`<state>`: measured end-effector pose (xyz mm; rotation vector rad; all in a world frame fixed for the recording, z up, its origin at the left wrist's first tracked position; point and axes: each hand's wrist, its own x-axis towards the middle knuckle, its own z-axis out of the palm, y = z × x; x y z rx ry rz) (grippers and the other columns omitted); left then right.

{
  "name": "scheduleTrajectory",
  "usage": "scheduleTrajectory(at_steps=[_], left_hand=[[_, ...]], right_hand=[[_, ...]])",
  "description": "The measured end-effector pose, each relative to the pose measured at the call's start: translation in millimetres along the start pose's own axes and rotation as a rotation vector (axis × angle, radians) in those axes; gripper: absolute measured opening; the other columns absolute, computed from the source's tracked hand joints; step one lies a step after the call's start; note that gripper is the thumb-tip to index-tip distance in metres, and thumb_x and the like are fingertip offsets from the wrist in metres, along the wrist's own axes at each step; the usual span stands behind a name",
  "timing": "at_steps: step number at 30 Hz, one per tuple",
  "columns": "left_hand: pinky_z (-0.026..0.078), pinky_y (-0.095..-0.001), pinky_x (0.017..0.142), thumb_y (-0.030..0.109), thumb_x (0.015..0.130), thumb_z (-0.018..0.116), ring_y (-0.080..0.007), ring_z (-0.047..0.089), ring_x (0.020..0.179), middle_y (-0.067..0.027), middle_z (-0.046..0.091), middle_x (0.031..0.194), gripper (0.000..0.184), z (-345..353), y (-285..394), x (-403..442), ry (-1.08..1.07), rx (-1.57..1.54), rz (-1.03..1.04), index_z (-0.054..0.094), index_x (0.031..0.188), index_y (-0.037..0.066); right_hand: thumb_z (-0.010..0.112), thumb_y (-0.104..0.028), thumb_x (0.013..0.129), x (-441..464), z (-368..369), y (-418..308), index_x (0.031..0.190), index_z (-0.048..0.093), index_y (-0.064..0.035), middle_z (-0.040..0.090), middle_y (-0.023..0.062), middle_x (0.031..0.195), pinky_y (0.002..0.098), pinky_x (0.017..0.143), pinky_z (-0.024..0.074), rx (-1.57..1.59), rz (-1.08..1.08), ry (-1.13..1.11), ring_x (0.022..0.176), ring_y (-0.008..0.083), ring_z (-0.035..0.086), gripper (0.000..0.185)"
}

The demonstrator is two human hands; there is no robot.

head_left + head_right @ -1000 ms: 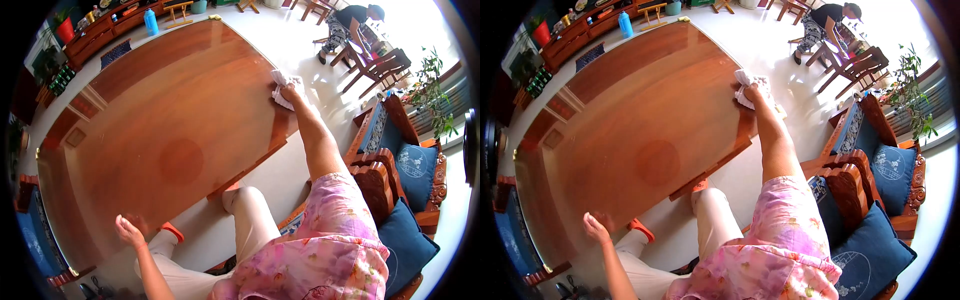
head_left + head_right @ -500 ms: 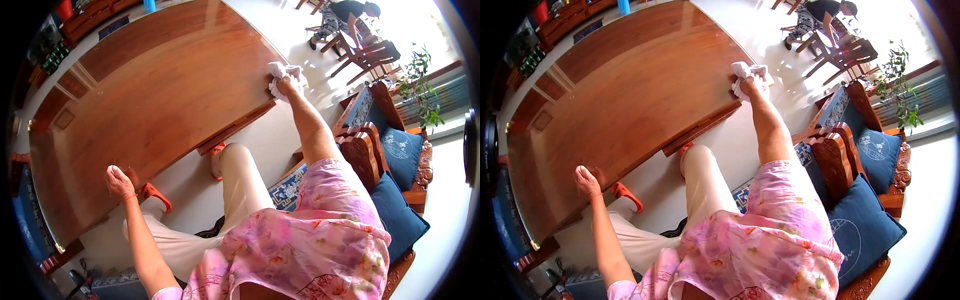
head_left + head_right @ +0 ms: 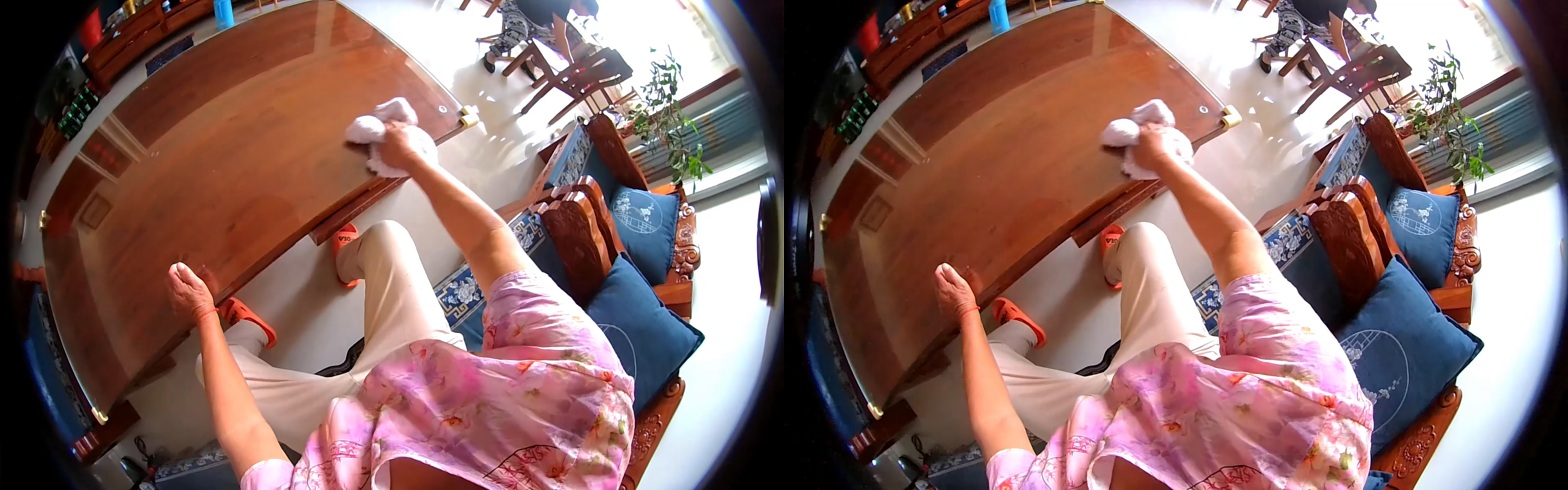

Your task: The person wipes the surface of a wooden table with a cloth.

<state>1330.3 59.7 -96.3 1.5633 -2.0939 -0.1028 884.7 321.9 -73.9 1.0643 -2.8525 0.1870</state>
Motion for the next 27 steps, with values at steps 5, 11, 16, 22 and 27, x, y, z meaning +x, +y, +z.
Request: scheduleTrajectory(at_steps=[5, 11, 16, 22, 27], left_hand=[[0.047, -0.0451, 0.068, 0.045, 0.094, 0.036, -0.0313, 0.06, 0.088, -0.0081, 0.063, 0.097, 0.037, -7.2, 7.4, 0.7, -0.04, 0.026, -0.042, 0.058, 0.104, 0.017], [0.047, -0.0451, 0.069, 0.043, 0.094, 0.038, -0.0319, 0.059, 0.087, -0.0109, 0.063, 0.098, 0.037, 1.8, -3.1, 1.1, 0.034, -0.049, 0.043, 0.058, 0.105, 0.014], [0.046, -0.0444, 0.072, 0.038, 0.095, 0.039, -0.0326, 0.059, 0.089, -0.0136, 0.062, 0.098, 0.035, 18.4, -21.2, 6.1, 0.051, -0.062, 0.051, 0.058, 0.104, 0.009], [0.047, -0.044, 0.073, 0.038, 0.095, 0.038, -0.033, 0.058, 0.092, -0.0126, 0.062, 0.102, 0.037, 12.7, -16.0, 4.0, 0.055, -0.037, 0.041, 0.059, 0.106, 0.01], [0.047, -0.0431, 0.076, 0.038, 0.096, 0.037, -0.0327, 0.058, 0.094, -0.0122, 0.062, 0.105, 0.037, 12.7, -19.0, 4.1, 0.067, -0.048, 0.05, 0.059, 0.106, 0.01]], right_hand=[[0.061, -0.021, 0.071, -37.1, 5.2, -155.4, 0.102, 0.054, -0.0009, 0.058, 0.0146, 0.101, 0.0418, 0.084, 0.0444, 0.048, -0.296, -0.068, 0.096, 0.0295, 0.057, 0.038], [0.061, -0.03, 0.071, -112.9, -4.9, -295.4, 0.115, 0.058, -0.0048, 0.053, 0.0109, 0.121, 0.042, 0.102, 0.0318, 0.073, -0.707, -0.064, 0.114, 0.0256, 0.048, 0.051], [0.063, -0.026, 0.07, -89.2, -4.5, -265.6, 0.106, 0.061, -0.0096, 0.054, 0.0054, 0.114, 0.042, 0.098, 0.034, 0.155, -0.597, -0.066, 0.109, 0.0242, 0.05, 0.04], [0.062, -0.013, 0.069, 20.8, 2.9, -106.0, 0.093, 0.061, -0.001, 0.063, 0.0155, 0.098, 0.0443, 0.083, 0.0484, 0.383, -0.097, 0.089, 0.094, 0.0355, 0.061, 0.027], [0.06, -0.015, 0.076, 78.1, -16.9, 3.7, 0.107, 0.06, 0.0019, 0.061, 0.0198, 0.112, 0.0404, 0.09, 0.0481, 0.207, 0.236, 0.017, 0.109, 0.0314, 0.057, 0.035]])
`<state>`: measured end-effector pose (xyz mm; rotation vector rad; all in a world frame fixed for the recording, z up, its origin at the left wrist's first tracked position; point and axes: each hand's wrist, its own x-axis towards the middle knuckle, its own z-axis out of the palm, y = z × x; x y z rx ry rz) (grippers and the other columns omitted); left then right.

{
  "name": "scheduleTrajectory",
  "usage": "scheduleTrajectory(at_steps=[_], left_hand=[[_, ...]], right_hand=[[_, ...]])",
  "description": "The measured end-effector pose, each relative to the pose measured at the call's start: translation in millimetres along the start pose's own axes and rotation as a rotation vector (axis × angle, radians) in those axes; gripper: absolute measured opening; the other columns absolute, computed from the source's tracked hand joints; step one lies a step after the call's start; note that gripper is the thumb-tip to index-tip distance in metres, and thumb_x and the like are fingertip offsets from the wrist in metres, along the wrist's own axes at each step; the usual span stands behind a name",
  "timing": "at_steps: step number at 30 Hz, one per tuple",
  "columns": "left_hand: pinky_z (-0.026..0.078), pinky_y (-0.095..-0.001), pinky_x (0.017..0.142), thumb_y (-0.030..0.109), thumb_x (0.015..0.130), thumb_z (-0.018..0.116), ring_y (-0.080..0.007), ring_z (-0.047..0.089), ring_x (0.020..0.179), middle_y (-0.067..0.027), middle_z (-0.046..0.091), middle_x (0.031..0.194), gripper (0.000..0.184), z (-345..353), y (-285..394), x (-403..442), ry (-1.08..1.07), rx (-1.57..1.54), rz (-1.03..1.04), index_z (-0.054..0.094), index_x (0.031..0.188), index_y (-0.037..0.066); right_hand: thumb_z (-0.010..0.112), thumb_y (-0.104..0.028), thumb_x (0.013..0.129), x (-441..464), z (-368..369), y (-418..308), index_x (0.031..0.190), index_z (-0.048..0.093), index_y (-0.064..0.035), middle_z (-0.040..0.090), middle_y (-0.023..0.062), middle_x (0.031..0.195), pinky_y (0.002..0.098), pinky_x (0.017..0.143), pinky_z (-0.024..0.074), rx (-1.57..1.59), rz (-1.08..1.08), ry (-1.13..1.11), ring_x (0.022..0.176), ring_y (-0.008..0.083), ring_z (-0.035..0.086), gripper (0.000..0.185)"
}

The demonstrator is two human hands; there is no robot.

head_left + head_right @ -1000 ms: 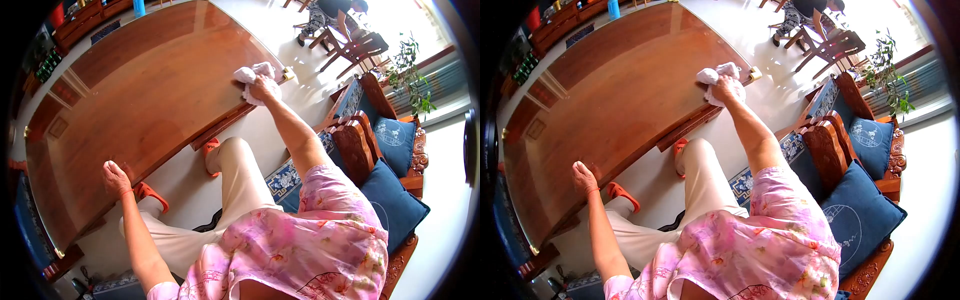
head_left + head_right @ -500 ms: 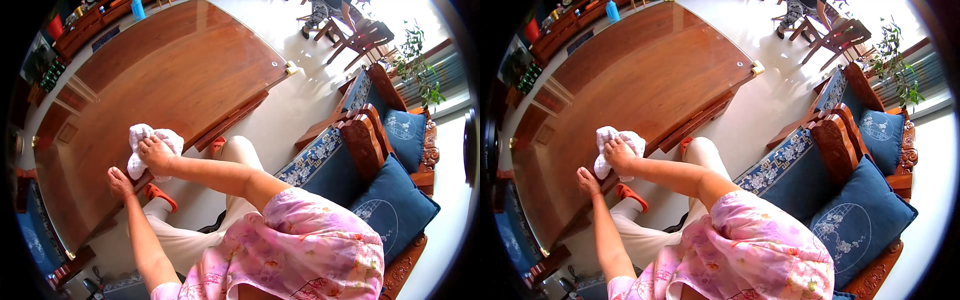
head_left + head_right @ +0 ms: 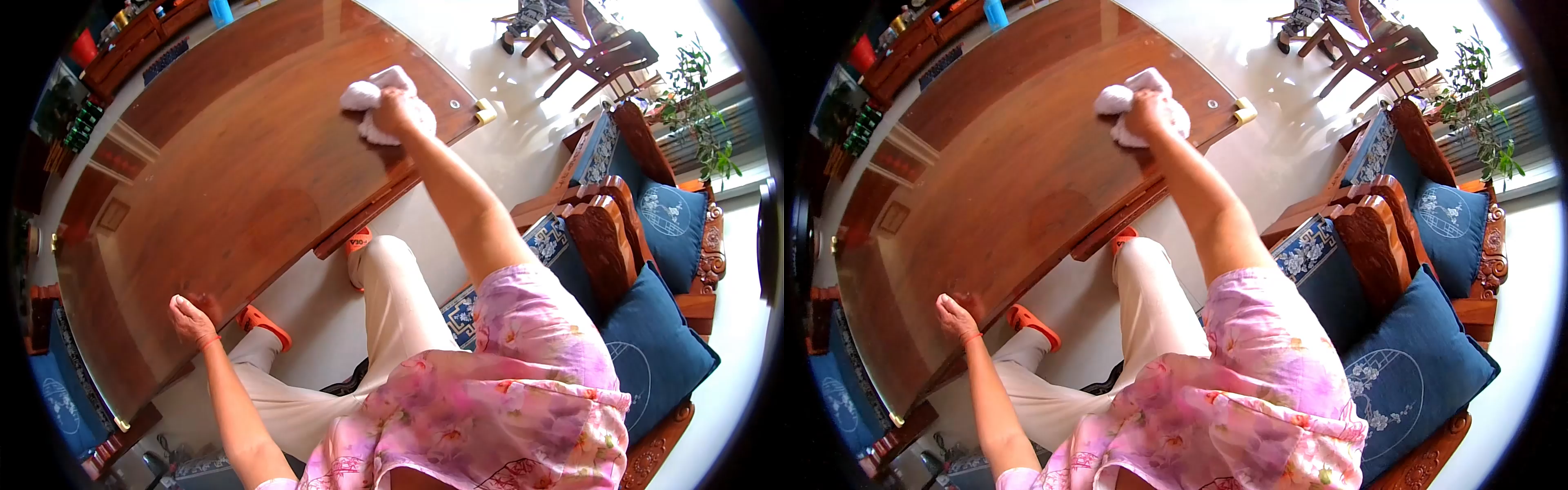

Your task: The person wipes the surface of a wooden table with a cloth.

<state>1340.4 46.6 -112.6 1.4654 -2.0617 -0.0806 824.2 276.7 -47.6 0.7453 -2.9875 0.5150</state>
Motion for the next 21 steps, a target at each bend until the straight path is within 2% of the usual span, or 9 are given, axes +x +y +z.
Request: scheduleTrajectory(at_steps=[7, 10, 13, 15, 16, 18, 19, 20, 21], left_hand=[[0.047, -0.0433, 0.077, 0.038, 0.096, 0.037, -0.0328, 0.058, 0.094, -0.0124, 0.062, 0.105, 0.037, -10.5, 12.8, -0.9, -0.04, 0.083, -0.056, 0.059, 0.106, 0.009], [0.047, -0.0439, 0.077, 0.038, 0.096, 0.037, -0.0337, 0.058, 0.094, -0.0132, 0.061, 0.105, 0.037, -12.7, 18.9, -1.6, -0.05, 0.08, -0.108, 0.058, 0.107, 0.01], [0.047, -0.0442, 0.076, 0.038, 0.096, 0.038, -0.0342, 0.058, 0.093, -0.0137, 0.061, 0.105, 0.037, -6.0, 8.9, -1.7, -0.01, 0.063, -0.043, 0.058, 0.106, 0.009], [0.047, -0.0442, 0.076, 0.037, 0.095, 0.039, -0.0344, 0.058, 0.093, -0.0141, 0.061, 0.104, 0.036, 0.1, 4.2, -0.7, 0.005, 0.045, -0.004, 0.059, 0.105, 0.008], [0.046, -0.0442, 0.076, 0.037, 0.095, 0.039, -0.0344, 0.058, 0.093, -0.0144, 0.061, 0.103, 0.036, -0.7, 5.9, -1.0, -0.002, 0.04, -0.008, 0.059, 0.104, 0.008], [0.047, -0.0439, 0.076, 0.035, 0.095, 0.041, -0.0344, 0.058, 0.092, -0.0156, 0.062, 0.1, 0.035, 4.7, -1.1, 1.5, 0.031, 0.027, 0.039, 0.059, 0.102, 0.006], [0.046, -0.0438, 0.076, 0.035, 0.095, 0.041, -0.0342, 0.058, 0.092, -0.0157, 0.062, 0.1, 0.035, 5.6, -0.2, 0.7, 0.024, 0.013, 0.033, 0.06, 0.103, 0.006], [0.046, -0.0438, 0.076, 0.035, 0.095, 0.041, -0.0341, 0.058, 0.091, -0.0158, 0.062, 0.1, 0.035, 5.4, 1.1, 1.4, 0.02, 0.001, 0.026, 0.06, 0.103, 0.006], [0.046, -0.0438, 0.076, 0.035, 0.095, 0.041, -0.0339, 0.058, 0.091, -0.0159, 0.062, 0.099, 0.035, 4.5, 0.6, 2.0, 0.019, -0.008, 0.018, 0.06, 0.103, 0.007]], right_hand=[[0.061, -0.026, 0.079, 53.1, -35.1, 103.0, 0.117, 0.061, -0.0082, 0.059, 0.0144, 0.121, 0.036, 0.097, 0.0427, -0.129, 0.406, -0.019, 0.115, 0.0268, 0.055, 0.042], [0.054, -0.036, 0.081, 49.3, -34.6, 102.5, 0.117, 0.062, -0.0107, 0.057, 0.0137, 0.125, 0.0391, 0.102, 0.0357, -0.167, 0.385, -0.032, 0.121, 0.0269, 0.049, 0.045], [0.055, -0.023, 0.08, 35.6, -23.5, 89.6, 0.111, 0.064, -0.0052, 0.063, 0.0144, 0.114, 0.0364, 0.091, 0.046, -0.106, 0.13, -0.051, 0.109, 0.0282, 0.058, 0.037], [0.057, -0.024, 0.077, 14.0, -15.8, 59.6, 0.097, 0.067, -0.0045, 0.066, 0.0184, 0.095, 0.0402, 0.079, 0.0489, -0.165, -0.152, -0.096, 0.092, 0.0325, 0.063, 0.03], [0.058, -0.019, 0.073, 4.9, 10.7, 48.9, 0.086, 0.066, -0.0037, 0.066, 0.0169, 0.089, 0.0411, 0.076, 0.0476, -0.1, -0.348, -0.066, 0.086, 0.032, 0.063, 0.022], [0.057, -0.014, 0.07, -34.7, 49.1, -0.4, 0.079, 0.062, -0.0051, 0.064, 0.0153, 0.081, 0.0391, 0.075, 0.0467, -0.029, -0.573, -0.043, 0.083, 0.0285, 0.062, 0.014], [0.056, -0.013, 0.071, -63.8, 53.2, -36.6, 0.084, 0.062, -0.0055, 0.064, 0.0127, 0.084, 0.0387, 0.075, 0.0475, -0.178, -0.658, -0.117, 0.085, 0.027, 0.062, 0.017], [0.056, -0.014, 0.072, -97.9, 58.1, -71.6, 0.089, 0.061, -0.0059, 0.064, 0.0098, 0.088, 0.0388, 0.078, 0.0484, -0.232, -0.661, -0.072, 0.085, 0.0249, 0.063, 0.02], [0.056, -0.017, 0.074, -133.9, 28.8, -109.6, 0.094, 0.061, -0.0067, 0.063, 0.008, 0.096, 0.0403, 0.082, 0.0481, -0.223, -0.637, -0.233, 0.09, 0.0239, 0.062, 0.023]])
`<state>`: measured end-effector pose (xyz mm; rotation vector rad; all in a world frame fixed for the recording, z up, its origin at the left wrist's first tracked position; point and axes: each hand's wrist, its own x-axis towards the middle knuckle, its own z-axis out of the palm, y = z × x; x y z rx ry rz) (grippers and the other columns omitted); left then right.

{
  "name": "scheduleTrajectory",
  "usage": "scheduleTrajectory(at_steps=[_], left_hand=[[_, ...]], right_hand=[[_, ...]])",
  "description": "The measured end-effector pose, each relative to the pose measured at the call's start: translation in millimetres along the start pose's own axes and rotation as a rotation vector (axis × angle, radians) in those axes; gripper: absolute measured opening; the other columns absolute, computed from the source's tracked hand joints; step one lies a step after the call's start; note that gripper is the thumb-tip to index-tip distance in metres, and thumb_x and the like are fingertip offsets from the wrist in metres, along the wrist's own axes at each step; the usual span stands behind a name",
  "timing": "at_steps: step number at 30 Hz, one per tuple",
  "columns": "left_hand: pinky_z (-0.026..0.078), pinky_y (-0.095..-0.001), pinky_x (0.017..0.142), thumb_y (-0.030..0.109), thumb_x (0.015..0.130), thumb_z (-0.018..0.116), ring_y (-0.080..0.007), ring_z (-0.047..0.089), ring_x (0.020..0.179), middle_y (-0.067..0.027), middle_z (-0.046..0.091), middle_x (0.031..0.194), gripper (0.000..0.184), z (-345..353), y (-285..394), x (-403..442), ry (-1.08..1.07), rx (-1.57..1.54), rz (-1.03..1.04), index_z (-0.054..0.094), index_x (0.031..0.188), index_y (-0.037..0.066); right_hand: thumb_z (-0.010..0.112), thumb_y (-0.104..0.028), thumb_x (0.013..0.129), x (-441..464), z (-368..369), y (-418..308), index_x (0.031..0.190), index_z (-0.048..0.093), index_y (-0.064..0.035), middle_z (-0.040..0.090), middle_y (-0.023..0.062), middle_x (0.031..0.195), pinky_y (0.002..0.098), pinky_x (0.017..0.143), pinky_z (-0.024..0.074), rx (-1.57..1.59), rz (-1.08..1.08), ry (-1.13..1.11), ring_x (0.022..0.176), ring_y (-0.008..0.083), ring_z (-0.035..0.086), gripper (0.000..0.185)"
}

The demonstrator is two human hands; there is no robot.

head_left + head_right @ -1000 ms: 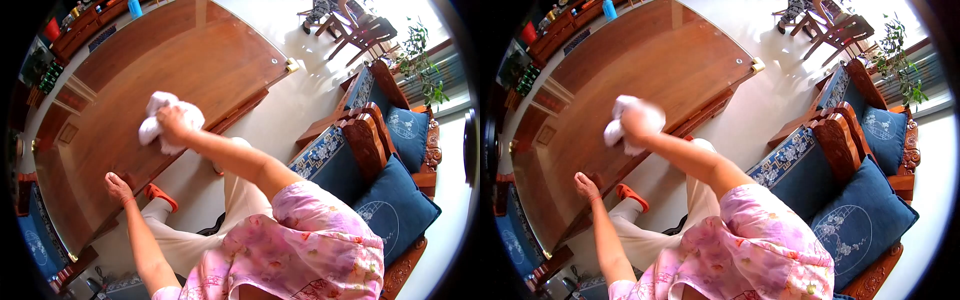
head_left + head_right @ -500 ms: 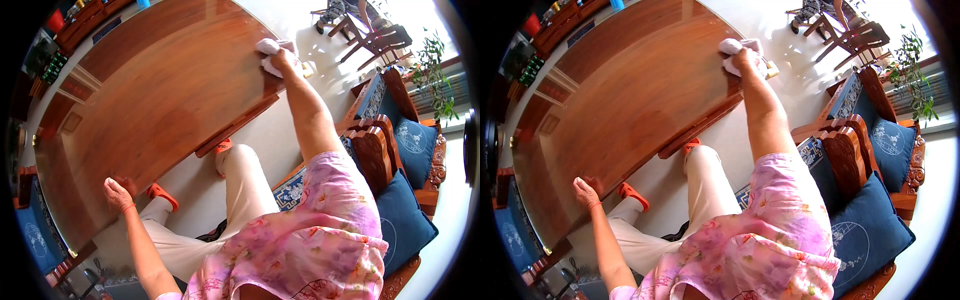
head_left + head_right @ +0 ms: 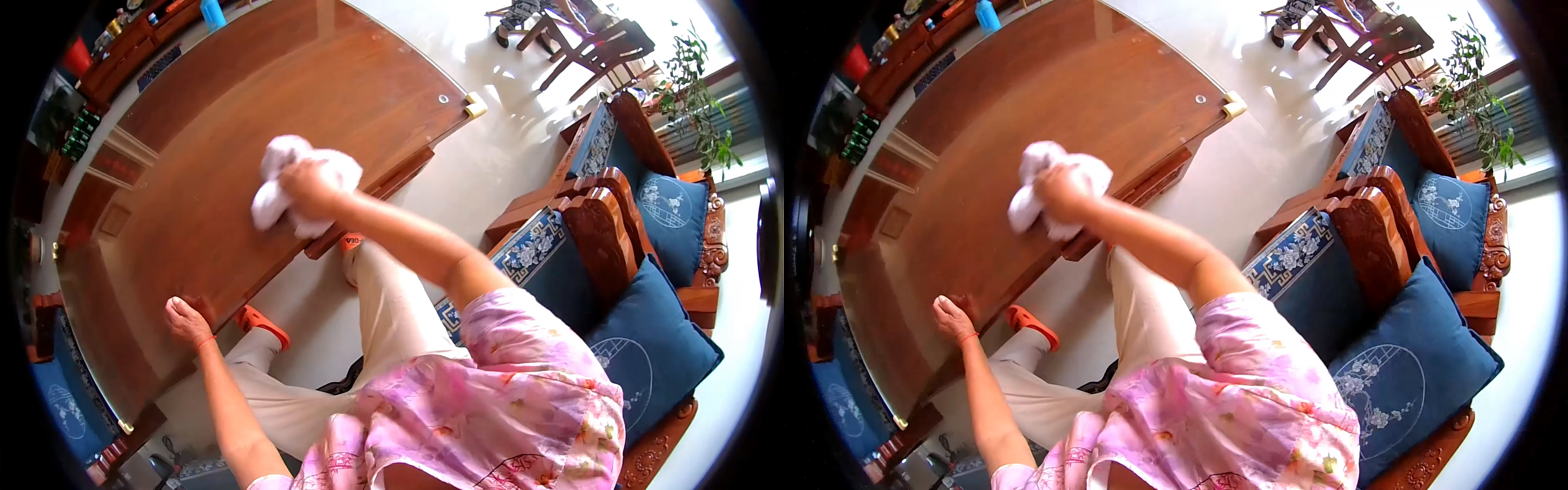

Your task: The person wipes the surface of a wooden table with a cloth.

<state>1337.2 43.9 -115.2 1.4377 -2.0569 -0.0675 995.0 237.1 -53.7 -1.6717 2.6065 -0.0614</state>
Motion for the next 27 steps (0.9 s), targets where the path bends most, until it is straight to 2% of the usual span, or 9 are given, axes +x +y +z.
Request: scheduleTrajectory(at_steps=[2, 4, 6, 9, 16, 17, 20, 24, 27], left_hand=[[0.046, -0.0437, 0.076, 0.036, 0.095, 0.041, -0.0333, 0.058, 0.09, -0.0151, 0.062, 0.099, 0.035, 3.2, -9.8, 2.5, -0.005, 0.062, 0.02, 0.06, 0.104, 0.007], [0.046, -0.0435, 0.075, 0.036, 0.095, 0.041, -0.0324, 0.058, 0.091, -0.0129, 0.062, 0.1, 0.034, -2.0, -2.5, 2.0, 0.01, 0.091, 0.035, 0.059, 0.105, 0.009], [0.046, -0.0434, 0.075, 0.036, 0.095, 0.04, -0.0321, 0.058, 0.091, -0.0117, 0.062, 0.101, 0.034, 1.2, -6.6, -0.8, 0.02, 0.059, 0.025, 0.059, 0.106, 0.01], [0.046, -0.0432, 0.075, 0.037, 0.096, 0.039, -0.0324, 0.058, 0.092, -0.0114, 0.062, 0.103, 0.034, -2.5, -3.5, -1.4, 0.002, 0.039, -0.013, 0.059, 0.105, 0.011], [0.046, -0.0432, 0.078, 0.035, 0.095, 0.04, -0.0336, 0.058, 0.095, -0.014, 0.062, 0.105, 0.034, -14.2, 9.4, -2.8, -0.08, 0.06, -0.12, 0.059, 0.107, 0.01], [0.046, -0.0435, 0.078, 0.034, 0.095, 0.04, -0.0338, 0.058, 0.095, -0.0139, 0.062, 0.105, 0.033, -13.1, 2.6, -4.8, -0.082, 0.008, -0.086, 0.058, 0.107, 0.01], [0.046, -0.0443, 0.077, 0.034, 0.095, 0.039, -0.0347, 0.058, 0.093, -0.015, 0.06, 0.103, 0.032, -5.7, -7.8, -4.7, 0.011, -0.032, -0.004, 0.056, 0.109, 0.01], [0.045, -0.0486, 0.067, 0.036, 0.093, 0.04, -0.0359, 0.058, 0.082, -0.0139, 0.06, 0.091, 0.028, -11.4, 11.9, -6.2, 0.051, -0.018, -0.027, 0.056, 0.099, 0.014], [0.046, -0.0474, 0.068, 0.035, 0.092, 0.042, -0.0348, 0.058, 0.083, -0.0129, 0.061, 0.09, 0.027, -17.7, 22.7, -6.2, 0.049, -0.002, -0.054, 0.057, 0.098, 0.013]], right_hand=[[0.057, -0.019, 0.076, -8.8, 13.5, -64.2, 0.102, 0.061, -0.007, 0.062, 0.0077, 0.103, 0.0424, 0.085, 0.0469, -0.012, -0.401, 0.252, 0.096, 0.0239, 0.06, 0.029], [0.058, -0.02, 0.076, -10.3, 14.5, -54.9, 0.107, 0.06, -0.0075, 0.061, 0.0074, 0.107, 0.0433, 0.087, 0.0459, 0.124, -0.375, 0.181, 0.101, 0.0249, 0.059, 0.034], [0.061, -0.015, 0.072, -7.2, 14.1, -18.8, 0.102, 0.06, -0.0076, 0.062, 0.0088, 0.105, 0.0467, 0.084, 0.0468, 0.049, -0.064, 0.056, 0.1, 0.0289, 0.06, 0.031], [0.06, -0.012, 0.067, 11.9, 37.4, 84.0, 0.085, 0.061, -0.0041, 0.064, 0.016, 0.087, 0.0408, 0.075, 0.0493, 0.203, 0.156, 0.2, 0.087, 0.03, 0.063, 0.02], [0.059, -0.021, 0.078, -20.4, -90.4, 185.4, 0.107, 0.064, -0.0096, 0.065, 0.0191, 0.102, 0.0448, 0.084, 0.0485, 0.245, 0.675, 0.147, 0.096, 0.0352, 0.062, 0.032], [0.057, -0.019, 0.076, 2.3, -39.4, 256.1, 0.1, 0.066, -0.0073, 0.066, 0.0153, 0.098, 0.0409, 0.083, 0.0487, 0.09, 0.642, 0.092, 0.093, 0.0308, 0.063, 0.028], [0.063, -0.022, 0.075, 31.6, 46.0, 371.4, 0.118, 0.06, -0.0131, 0.063, 0.0161, 0.109, 0.041, 0.091, 0.0432, 0.331, 0.486, 0.446, 0.107, 0.0329, 0.056, 0.044], [0.057, -0.029, 0.078, 11.6, -1.7, 324.7, 0.111, 0.058, -0.0039, 0.059, 0.0199, 0.115, 0.0438, 0.096, 0.0388, 0.071, 0.637, 0.366, 0.111, 0.036, 0.051, 0.042], [0.058, -0.031, 0.077, -1.8, -6.9, 307.7, 0.111, 0.06, -0.0074, 0.059, 0.0177, 0.115, 0.0436, 0.097, 0.0388, 0.081, 0.561, 0.369, 0.112, 0.0345, 0.051, 0.042]])
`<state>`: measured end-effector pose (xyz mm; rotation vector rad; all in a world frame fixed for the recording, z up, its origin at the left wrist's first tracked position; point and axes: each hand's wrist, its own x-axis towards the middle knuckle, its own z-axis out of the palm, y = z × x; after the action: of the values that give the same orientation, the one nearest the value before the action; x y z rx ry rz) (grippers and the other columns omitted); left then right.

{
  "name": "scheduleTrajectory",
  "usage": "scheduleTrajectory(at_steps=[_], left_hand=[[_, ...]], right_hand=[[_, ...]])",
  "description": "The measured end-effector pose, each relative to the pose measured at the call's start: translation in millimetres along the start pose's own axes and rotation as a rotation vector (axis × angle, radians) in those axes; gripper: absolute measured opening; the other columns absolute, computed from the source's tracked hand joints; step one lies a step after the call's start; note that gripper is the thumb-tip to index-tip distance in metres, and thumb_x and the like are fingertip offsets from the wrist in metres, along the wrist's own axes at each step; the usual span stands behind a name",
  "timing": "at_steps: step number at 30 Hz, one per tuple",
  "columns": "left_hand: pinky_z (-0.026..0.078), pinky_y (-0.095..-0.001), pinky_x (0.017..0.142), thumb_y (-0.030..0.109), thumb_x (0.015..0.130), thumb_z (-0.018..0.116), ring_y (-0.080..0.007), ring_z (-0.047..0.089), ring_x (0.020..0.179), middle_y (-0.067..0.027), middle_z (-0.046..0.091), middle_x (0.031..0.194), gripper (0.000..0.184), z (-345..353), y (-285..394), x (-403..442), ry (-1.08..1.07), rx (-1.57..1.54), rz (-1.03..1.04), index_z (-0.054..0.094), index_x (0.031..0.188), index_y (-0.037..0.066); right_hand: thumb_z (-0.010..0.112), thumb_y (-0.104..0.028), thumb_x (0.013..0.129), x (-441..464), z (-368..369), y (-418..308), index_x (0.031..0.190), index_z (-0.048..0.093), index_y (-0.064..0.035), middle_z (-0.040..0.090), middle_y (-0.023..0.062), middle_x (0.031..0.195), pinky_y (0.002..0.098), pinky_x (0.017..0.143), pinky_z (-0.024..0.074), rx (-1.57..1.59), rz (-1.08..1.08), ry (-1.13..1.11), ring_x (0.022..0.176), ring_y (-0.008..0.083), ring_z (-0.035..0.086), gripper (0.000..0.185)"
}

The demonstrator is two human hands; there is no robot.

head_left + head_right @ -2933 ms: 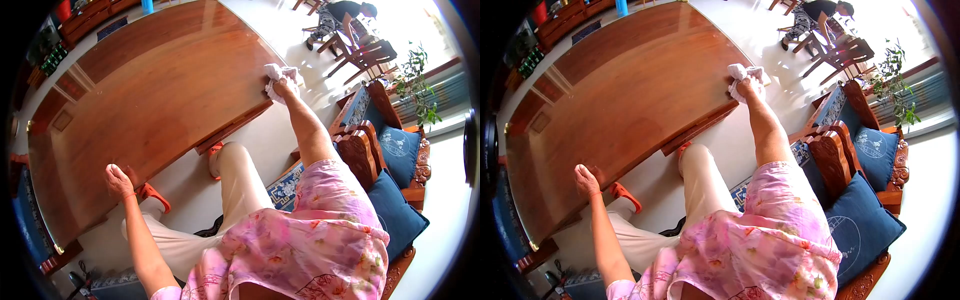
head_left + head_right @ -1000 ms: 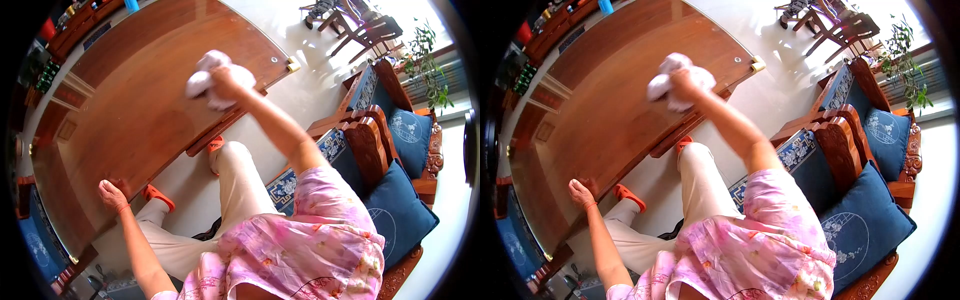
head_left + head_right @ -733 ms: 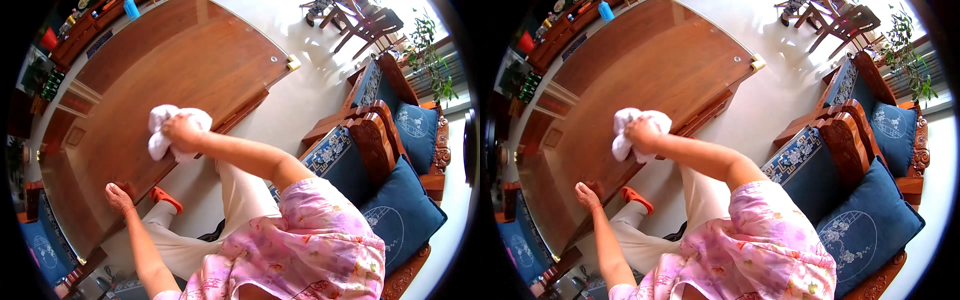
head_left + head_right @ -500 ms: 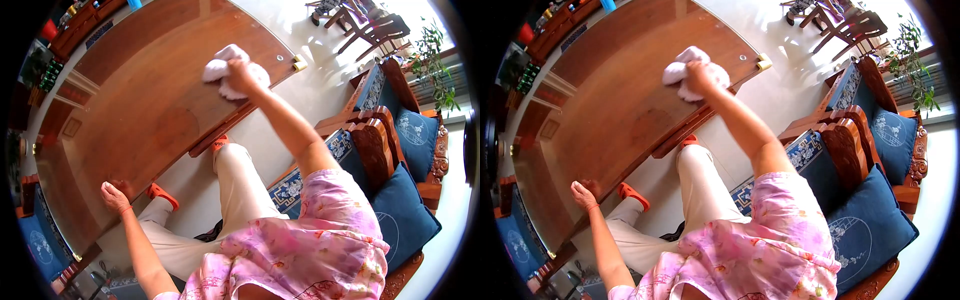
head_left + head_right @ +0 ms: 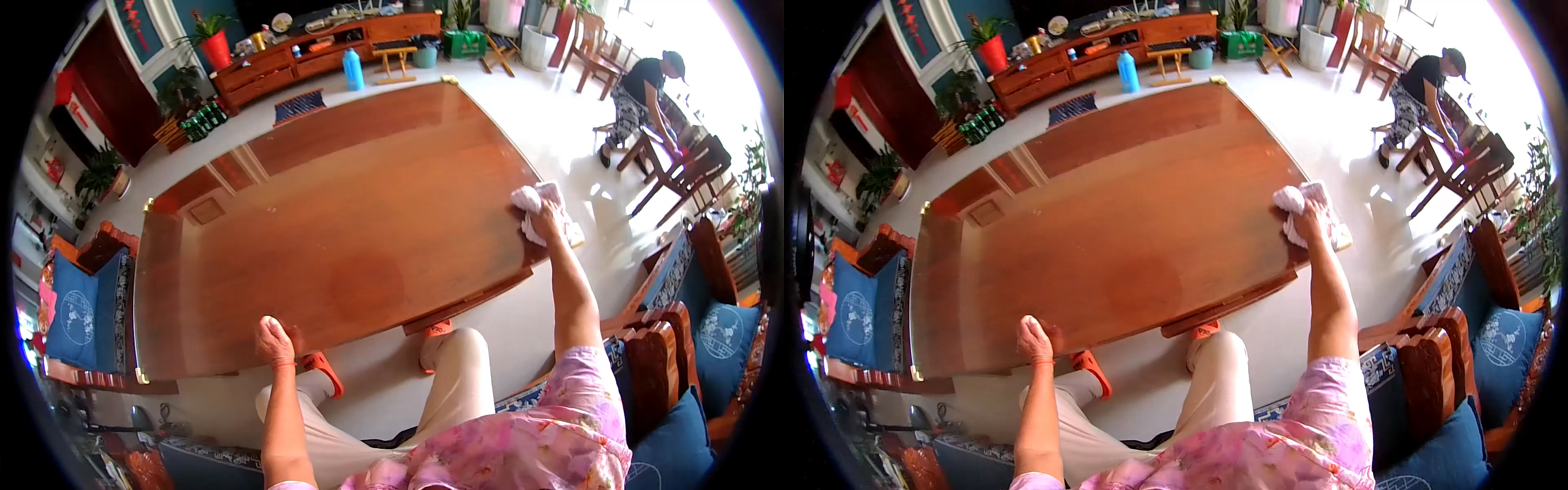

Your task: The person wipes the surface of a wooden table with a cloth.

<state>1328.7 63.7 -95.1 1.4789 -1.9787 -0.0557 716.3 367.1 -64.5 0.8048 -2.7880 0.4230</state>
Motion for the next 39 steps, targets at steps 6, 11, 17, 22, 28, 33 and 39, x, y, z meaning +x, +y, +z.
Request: scheduleTrajectory(at_steps=[6, 11, 17, 22, 28, 33, 39], left_hand=[[0.047, -0.0467, 0.072, 0.035, 0.092, 0.045, -0.0342, 0.06, 0.085, -0.0141, 0.064, 0.093, 0.029, -10.2, 6.4, -0.8, -0.053, -0.084, -0.036, 0.059, 0.101, 0.012], [0.048, -0.0447, 0.068, 0.043, 0.091, 0.045, -0.0349, 0.063, 0.08, -0.014, 0.066, 0.087, 0.035, -2.8, -4.3, -2.3, -0.057, -0.366, -0.1, 0.06, 0.102, 0.013], [0.047, -0.0291, 0.058, 0.034, 0.091, 0.052, -0.0143, 0.06, 0.065, -0.0041, 0.062, 0.072, 0.027, -21.1, -22.7, -7.0, -0.229, -0.981, -0.325, 0.061, 0.094, 0.009], [0.05, -0.0254, 0.068, 0.022, 0.092, 0.055, -0.0115, 0.06, 0.072, -0.003, 0.064, 0.08, 0.022, -74.4, -23.1, -69.1, -0.124, -0.803, -0.073, 0.064, 0.095, 0.002], [0.043, -0.039, 0.088, 0.022, 0.08, 0.062, -0.03, 0.055, 0.104, -0.0107, 0.06, 0.112, 0.022, -130.1, -52.1, -99.7, -0.366, 0.262, 0.021, 0.062, 0.096, 0.008], [0.038, -0.0402, 0.098, 0.025, 0.079, 0.059, -0.0331, 0.049, 0.115, -0.0125, 0.053, 0.126, 0.037, -124.0, -101.3, -118.0, -0.402, 0.433, -0.097, 0.058, 0.111, 0.008], [0.037, -0.0431, 0.099, 0.025, 0.077, 0.062, -0.0359, 0.046, 0.116, -0.0213, 0.049, 0.126, 0.049, -124.9, -95.1, -115.7, -0.424, 0.346, -0.166, 0.052, 0.117, -0.001]], right_hand=[[0.061, -0.03, 0.077, -61.3, -25.9, -32.9, 0.113, 0.058, -0.0072, 0.058, 0.0126, 0.12, 0.0416, 0.099, 0.037, -0.011, -0.044, -0.026, 0.116, 0.0302, 0.049, 0.043], [0.06, -0.021, 0.074, -108.9, -31.8, -78.2, 0.108, 0.062, -0.0085, 0.061, 0.0137, 0.112, 0.0401, 0.096, 0.0398, 0.166, -0.248, 0.013, 0.109, 0.0324, 0.053, 0.037], [0.065, -0.012, 0.068, -170.1, -44.1, -204.7, 0.114, 0.057, -0.003, 0.058, 0.0171, 0.118, 0.041, 0.101, 0.0366, 0.312, -0.428, -0.189, 0.115, 0.0338, 0.05, 0.047], [0.066, -0.02, 0.069, -240.5, -4.3, -328.2, 0.118, 0.05, -0.0033, 0.054, 0.0166, 0.12, 0.0494, 0.098, 0.034, 0.061, -0.612, -0.446, 0.115, 0.0355, 0.049, 0.055], [0.062, -0.027, 0.074, -304.9, -7.9, -401.4, 0.117, 0.056, -0.0142, 0.053, 0.0018, 0.121, 0.0468, 0.096, 0.0336, 0.225, -0.939, -0.335, 0.118, 0.0208, 0.045, 0.046], [0.064, -0.023, 0.069, -273.6, -6.5, -342.7, 0.108, 0.059, -0.0112, 0.054, 0.0053, 0.12, 0.0455, 0.096, 0.0348, 0.338, -0.686, -0.237, 0.115, 0.0211, 0.049, 0.041], [0.056, -0.012, 0.074, -192.9, -16.3, -211.2, 0.094, 0.055, -0.0048, 0.058, 0.0173, 0.096, 0.0451, 0.085, 0.0449, 0.371, -0.21, -0.154, 0.094, 0.0357, 0.056, 0.021]])
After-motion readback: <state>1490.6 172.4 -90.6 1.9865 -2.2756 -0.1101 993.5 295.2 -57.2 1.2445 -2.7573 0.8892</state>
